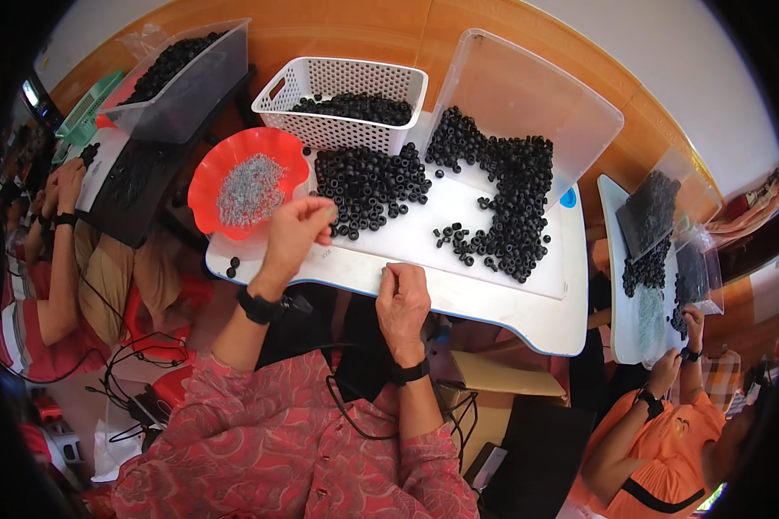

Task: Inserting small white plastic parts into black rubber rings for assembly.

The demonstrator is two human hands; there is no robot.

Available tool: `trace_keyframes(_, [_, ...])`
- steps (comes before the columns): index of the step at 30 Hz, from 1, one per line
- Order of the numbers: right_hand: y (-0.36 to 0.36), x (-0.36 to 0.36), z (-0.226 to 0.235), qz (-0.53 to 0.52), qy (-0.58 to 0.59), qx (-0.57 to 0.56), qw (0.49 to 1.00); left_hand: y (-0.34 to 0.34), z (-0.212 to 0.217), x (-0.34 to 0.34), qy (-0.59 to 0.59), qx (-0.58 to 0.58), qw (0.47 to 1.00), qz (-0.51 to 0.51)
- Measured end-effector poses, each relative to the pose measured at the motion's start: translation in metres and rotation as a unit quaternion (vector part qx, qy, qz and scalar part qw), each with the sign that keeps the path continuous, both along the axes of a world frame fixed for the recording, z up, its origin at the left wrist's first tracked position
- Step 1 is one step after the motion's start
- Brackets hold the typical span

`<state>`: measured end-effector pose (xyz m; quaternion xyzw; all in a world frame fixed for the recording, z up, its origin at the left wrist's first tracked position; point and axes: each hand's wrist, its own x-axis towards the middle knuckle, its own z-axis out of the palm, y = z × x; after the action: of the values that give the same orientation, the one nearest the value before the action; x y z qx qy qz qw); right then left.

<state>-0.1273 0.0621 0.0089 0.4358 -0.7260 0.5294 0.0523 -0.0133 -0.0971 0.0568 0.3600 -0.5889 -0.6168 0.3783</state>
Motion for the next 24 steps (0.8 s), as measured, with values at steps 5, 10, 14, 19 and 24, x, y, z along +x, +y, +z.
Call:
trace_keyframes(5, [-0.002, 0.002, 0.002, -0.005, 0.016, 0.005, 1.0, 0.022, -0.04, -0.001, -0.088, -0.166, 0.982, 0.032])
trace_keyframes(10, [-0.002, 0.001, -0.001, -0.011, 0.004, -0.006, 1.0, 0.033, -0.045, -0.016, -0.159, -0.34, 0.924, 0.07])
trace_keyframes(14, [-0.001, 0.003, 0.0, -0.014, -0.005, -0.007, 1.0, 0.042, -0.042, -0.029, -0.158, -0.354, 0.917, 0.092])
trace_keyframes(19, [0.008, 0.005, -0.001, -0.026, -0.139, -0.076, 0.987, 0.054, -0.027, -0.069, -0.095, -0.376, 0.921, -0.007])
trace_keyframes(24, [0.015, 0.001, -0.012, -0.042, -0.314, -0.163, 0.934, 0.048, -0.032, -0.111, -0.12, -0.401, 0.905, -0.078])
